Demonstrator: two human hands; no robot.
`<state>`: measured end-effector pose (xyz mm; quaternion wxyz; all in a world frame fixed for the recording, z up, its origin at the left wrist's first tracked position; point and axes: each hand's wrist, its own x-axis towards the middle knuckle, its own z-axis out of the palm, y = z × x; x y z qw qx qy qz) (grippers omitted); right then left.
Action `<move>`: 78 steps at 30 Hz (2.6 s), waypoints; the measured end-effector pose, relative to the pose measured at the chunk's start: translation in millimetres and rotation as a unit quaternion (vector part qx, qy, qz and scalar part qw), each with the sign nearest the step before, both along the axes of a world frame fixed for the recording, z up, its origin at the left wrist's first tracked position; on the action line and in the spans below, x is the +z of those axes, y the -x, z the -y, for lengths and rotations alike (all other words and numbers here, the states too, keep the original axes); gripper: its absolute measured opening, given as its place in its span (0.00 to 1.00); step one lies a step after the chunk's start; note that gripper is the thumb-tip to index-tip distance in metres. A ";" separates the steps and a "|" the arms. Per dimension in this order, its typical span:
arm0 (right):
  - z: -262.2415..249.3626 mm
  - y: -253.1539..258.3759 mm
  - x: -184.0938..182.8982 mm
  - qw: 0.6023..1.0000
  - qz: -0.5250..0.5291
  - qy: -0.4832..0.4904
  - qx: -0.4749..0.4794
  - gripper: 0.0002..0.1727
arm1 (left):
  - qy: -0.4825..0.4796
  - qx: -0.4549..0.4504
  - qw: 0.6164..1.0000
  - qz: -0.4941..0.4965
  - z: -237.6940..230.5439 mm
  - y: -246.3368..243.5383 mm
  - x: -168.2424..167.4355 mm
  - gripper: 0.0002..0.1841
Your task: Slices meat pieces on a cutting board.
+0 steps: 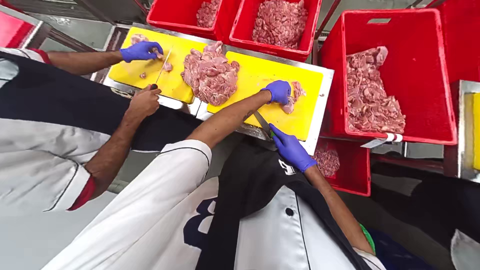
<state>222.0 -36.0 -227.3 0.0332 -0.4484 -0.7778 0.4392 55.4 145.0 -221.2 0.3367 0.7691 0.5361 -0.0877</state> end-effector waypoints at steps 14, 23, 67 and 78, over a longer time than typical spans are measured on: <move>-34.1 -77.0 0.3 0.980 0.003 0.043 -0.192 0.28 | -0.004 -0.012 0.985 0.174 31.0 76.8 13.0 0.12; -9.8 -62.9 6.9 0.975 -0.089 0.059 -0.195 0.28 | -0.176 0.017 0.982 0.059 62.1 98.2 -4.8 0.12; -30.0 7.4 -13.1 0.996 -0.035 0.014 -0.086 0.30 | -0.300 0.160 0.914 0.223 131.2 85.9 -58.1 0.08; -8.5 -77.6 -4.1 0.990 0.005 0.061 -0.126 0.27 | -0.252 0.135 0.955 0.081 106.5 89.1 -34.6 0.33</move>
